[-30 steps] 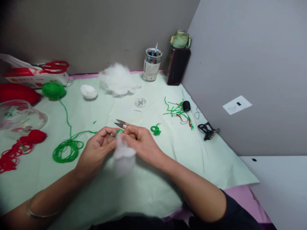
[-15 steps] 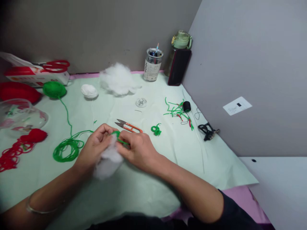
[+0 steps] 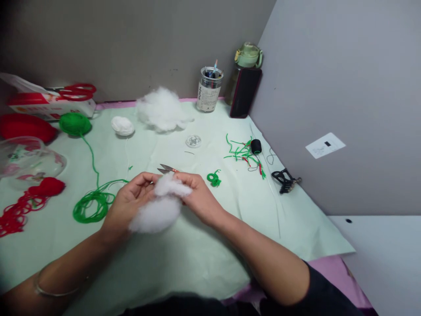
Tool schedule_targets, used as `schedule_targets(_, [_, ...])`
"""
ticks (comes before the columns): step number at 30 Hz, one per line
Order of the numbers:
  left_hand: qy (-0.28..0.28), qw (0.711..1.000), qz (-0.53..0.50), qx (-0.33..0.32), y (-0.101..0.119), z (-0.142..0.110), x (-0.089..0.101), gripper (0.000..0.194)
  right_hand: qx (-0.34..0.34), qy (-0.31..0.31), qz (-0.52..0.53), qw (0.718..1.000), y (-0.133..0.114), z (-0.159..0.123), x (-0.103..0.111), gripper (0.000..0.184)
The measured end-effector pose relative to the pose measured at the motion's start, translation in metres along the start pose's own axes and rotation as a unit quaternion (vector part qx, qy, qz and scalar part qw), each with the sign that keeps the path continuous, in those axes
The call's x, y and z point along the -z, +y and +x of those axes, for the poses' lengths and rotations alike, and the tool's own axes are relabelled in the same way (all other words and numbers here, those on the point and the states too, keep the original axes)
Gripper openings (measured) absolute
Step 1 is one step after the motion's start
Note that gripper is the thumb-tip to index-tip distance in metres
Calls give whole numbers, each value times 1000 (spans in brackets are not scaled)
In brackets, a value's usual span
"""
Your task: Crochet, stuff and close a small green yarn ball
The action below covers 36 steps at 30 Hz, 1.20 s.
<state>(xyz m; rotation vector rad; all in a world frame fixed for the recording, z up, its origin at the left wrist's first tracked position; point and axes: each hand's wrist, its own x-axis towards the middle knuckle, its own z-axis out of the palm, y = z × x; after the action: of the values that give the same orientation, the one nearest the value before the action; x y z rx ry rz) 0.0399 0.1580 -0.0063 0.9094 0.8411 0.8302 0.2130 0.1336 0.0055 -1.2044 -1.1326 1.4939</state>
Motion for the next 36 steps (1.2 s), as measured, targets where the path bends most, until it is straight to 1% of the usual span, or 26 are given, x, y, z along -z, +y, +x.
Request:
schedule_targets(2, [12,1000,8,0,-1,0,0,36,38,-5,-64,997,3,-2,-2,17])
schedule_targets(4, [19,999,27,-10,-2,-2,1,33,104,-9,-172,979,7,-5,-3,20])
schedule_targets(5, [22,999,37,-21,-2,-2,2,31,143,-9,-236,961,9,-6,-4,22])
schedule_targets(6, [26,998,47,-33,-2,-3,2,29,184,-10,-298,937,11,-8,-5,22])
schedule_targets(8, [40,996,63,-51,-1,-4,4,27,258,-18,-396,881,14,-10,-6,17])
schedule_targets(9, [45,995,70,-54,-1,-4,4,27,281,-19,-422,862,15,-11,-7,15])
schedule_targets(10, [48,995,74,-57,-1,-4,4,26,288,-20,-427,857,15,-11,-7,16])
schedule_targets(11, [50,994,76,-61,-1,-4,4,27,279,-22,-409,868,14,-11,-7,17])
schedule_targets(12, [53,993,76,-69,-1,-4,3,27,253,-27,-372,893,12,-11,-7,21])
schedule_targets(14, [62,991,73,-91,-1,-5,0,29,173,-32,-259,950,7,-9,-7,28])
schedule_targets(15, [64,990,72,-101,-1,-6,-2,29,138,-35,-200,969,5,-8,-7,29])
schedule_targets(16, [63,989,72,-109,-1,-7,-3,29,113,-38,-150,981,3,-7,-6,27])
schedule_targets(18, [53,989,74,-115,-2,-8,-5,29,90,-31,-85,992,1,-4,-6,20])
schedule_targets(20, [38,990,82,-110,-2,-9,-5,22,71,-16,-58,996,0,-3,-6,16])
schedule_targets(21, [31,991,85,-103,-2,-9,-4,18,59,-3,-57,997,0,-4,-5,17])
schedule_targets(24, [6,993,86,-77,-1,-7,0,16,53,29,-109,992,-1,-5,-4,25])
schedule_targets(26, [-11,995,78,-63,1,-5,3,19,69,42,-174,981,-1,-7,-1,29])
schedule_targets(28, [-27,995,77,-51,3,-3,4,22,105,44,-242,964,-1,-8,1,30])
schedule_targets(30, [-31,995,83,-45,4,-1,5,21,161,27,-303,939,-2,-10,3,27])
schedule_targets(32, [-20,994,93,-53,4,0,5,19,215,-4,-356,909,-2,-12,2,21])
schedule_targets(34, [6,992,104,-73,2,1,5,20,240,-36,-401,883,0,-15,0,19])
schedule_targets(36, [31,989,111,-95,0,0,4,21,248,-56,-429,867,2,-16,-3,21])
